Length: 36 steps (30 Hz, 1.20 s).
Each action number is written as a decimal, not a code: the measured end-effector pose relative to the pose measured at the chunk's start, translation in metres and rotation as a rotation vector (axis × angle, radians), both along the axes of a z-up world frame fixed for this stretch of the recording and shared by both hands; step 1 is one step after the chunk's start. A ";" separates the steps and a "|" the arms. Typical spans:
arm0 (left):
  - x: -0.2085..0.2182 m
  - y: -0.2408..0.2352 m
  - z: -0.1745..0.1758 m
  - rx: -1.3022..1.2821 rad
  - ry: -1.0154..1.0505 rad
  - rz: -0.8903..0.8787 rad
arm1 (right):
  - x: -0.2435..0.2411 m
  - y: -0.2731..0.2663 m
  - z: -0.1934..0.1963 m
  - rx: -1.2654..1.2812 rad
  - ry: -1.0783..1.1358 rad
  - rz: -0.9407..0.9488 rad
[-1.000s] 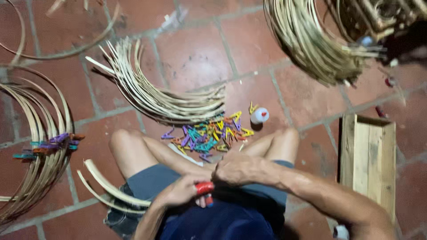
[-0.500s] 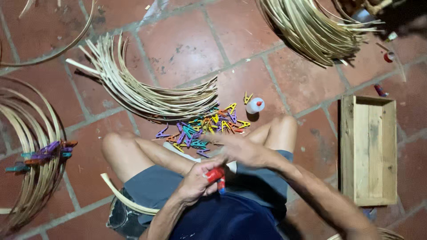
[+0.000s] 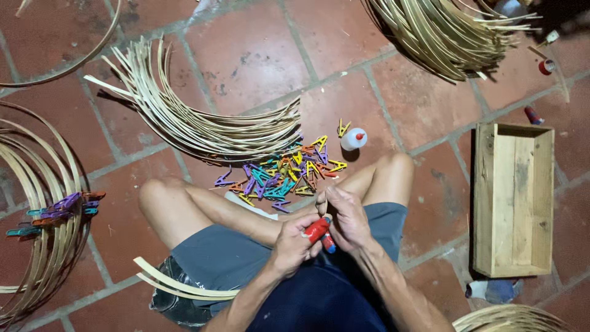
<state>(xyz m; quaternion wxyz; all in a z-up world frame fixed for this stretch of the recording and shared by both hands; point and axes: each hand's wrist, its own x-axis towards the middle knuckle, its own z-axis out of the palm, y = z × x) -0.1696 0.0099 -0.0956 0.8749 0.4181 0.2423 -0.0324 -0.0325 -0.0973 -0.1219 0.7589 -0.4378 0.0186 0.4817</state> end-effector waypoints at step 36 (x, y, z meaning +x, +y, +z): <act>0.084 0.054 0.068 1.564 -0.032 -0.322 | 0.146 0.003 0.012 -0.263 -0.789 0.132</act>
